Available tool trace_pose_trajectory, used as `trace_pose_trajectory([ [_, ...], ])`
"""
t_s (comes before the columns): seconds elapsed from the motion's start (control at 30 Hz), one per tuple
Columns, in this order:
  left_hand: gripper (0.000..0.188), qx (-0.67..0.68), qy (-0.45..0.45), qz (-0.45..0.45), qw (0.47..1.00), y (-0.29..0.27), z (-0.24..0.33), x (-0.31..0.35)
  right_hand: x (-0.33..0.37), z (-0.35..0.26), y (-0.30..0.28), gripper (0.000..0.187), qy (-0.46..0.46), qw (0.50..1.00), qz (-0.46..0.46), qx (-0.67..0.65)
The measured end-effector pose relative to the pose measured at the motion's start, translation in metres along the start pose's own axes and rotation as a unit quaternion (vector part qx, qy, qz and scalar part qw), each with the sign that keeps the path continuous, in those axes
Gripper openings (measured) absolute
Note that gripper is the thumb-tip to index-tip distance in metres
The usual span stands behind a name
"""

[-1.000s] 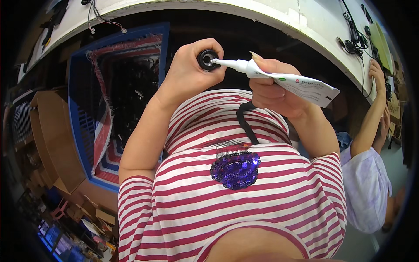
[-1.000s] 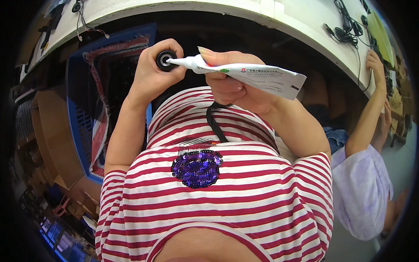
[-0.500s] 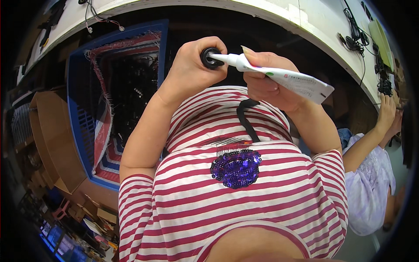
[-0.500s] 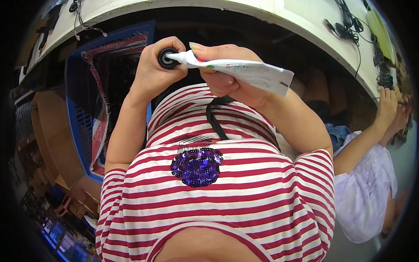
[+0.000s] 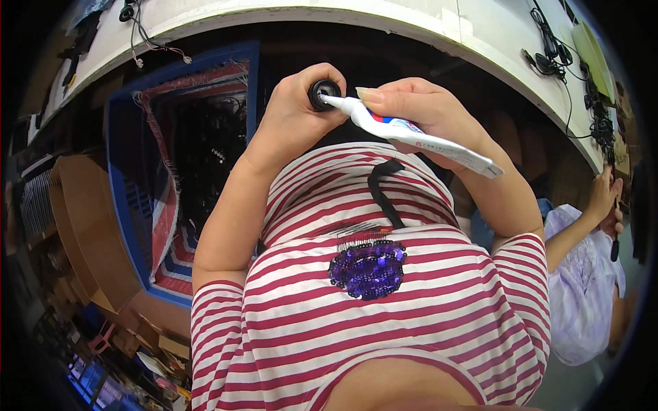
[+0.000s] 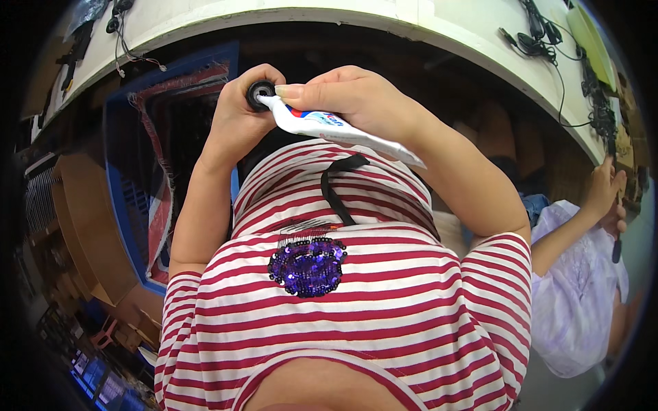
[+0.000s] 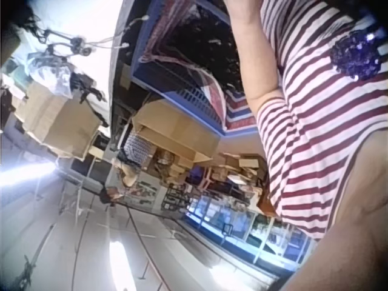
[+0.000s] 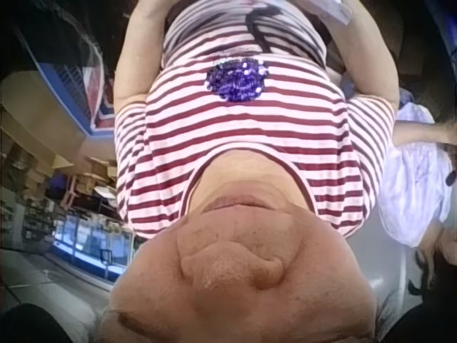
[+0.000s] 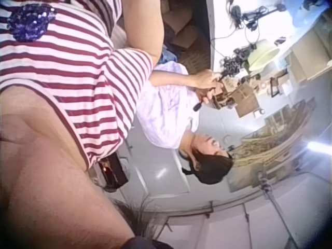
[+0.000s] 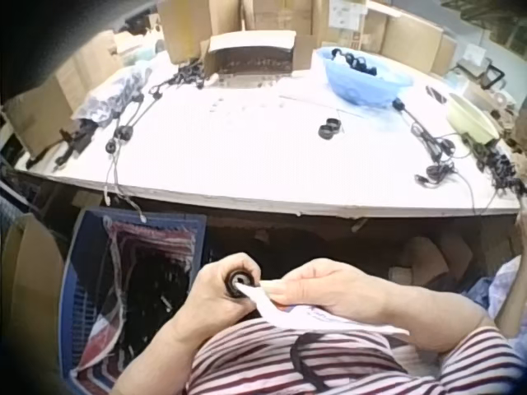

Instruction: The person assembles small electronic components at a workbench. They repeatedly pick up a black circular device, apply adhesive from a tube to its interior, insert a small white component, and secure a black cap. The person handles multiple units one by one, placing finished items into a blue bowl.

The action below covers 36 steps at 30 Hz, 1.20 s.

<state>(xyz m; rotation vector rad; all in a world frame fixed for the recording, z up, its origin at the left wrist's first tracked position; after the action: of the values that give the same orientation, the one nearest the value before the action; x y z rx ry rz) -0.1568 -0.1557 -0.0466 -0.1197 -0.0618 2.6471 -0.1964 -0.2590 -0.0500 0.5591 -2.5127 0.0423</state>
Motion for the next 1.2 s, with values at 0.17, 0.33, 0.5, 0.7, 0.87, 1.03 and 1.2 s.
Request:
trace_pose_trajectory([
  [0.17, 0.021, 0.015, -0.012, 0.005, 1.000, -0.004, 0.001, -0.005, -0.009, 0.004, 0.002, 0.026, 0.017, 0.997, -0.046, -0.058],
  [0.33, 0.021, 0.060, -0.093, 0.007, 0.994, -0.010, -0.003, -0.013, -0.006, -0.017, -0.004, 0.030, -0.041, 0.990, -0.097, -0.098],
  [0.5, 0.040, 0.202, -0.105, -0.055, 0.972, -0.009, -0.003, -0.012, -0.009, -0.072, -0.064, 0.029, -0.200, 0.978, 0.026, -0.056],
  [0.7, 0.033, 0.246, -0.054, -0.083, 0.964, -0.005, 0.009, -0.008, -0.057, -0.130, -0.182, 0.029, -0.237, 0.871, 0.291, 0.317],
  [0.87, 0.041, 0.269, 0.019, -0.059, 0.961, -0.018, 0.032, -0.002, -0.076, -0.156, -0.257, 0.030, -0.180, 0.798, 0.417, 0.395],
  [1.03, 0.046, 0.322, 0.040, -0.039, 0.945, -0.034, 0.033, 0.003, -0.096, -0.149, -0.291, 0.035, -0.131, 0.840, 0.407, 0.334],
  [1.2, 0.046, 0.245, 0.054, -0.010, 0.968, -0.029, 0.040, 0.003, -0.134, -0.167, -0.258, 0.034, -0.122, 0.779, 0.400, 0.467],
])
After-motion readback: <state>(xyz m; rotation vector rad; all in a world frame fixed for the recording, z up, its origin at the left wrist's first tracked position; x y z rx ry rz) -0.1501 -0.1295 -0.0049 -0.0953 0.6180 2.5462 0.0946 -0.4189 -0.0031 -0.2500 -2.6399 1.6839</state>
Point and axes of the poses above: each hand's wrist, its own x-axis away from the middle knuckle, its own y-axis out of the palm, z = x × y, the point moved 9 cm from there along -x, towards the middle knuckle, and after that the axes turned 14 degrees about x, right-handed, at the moved point
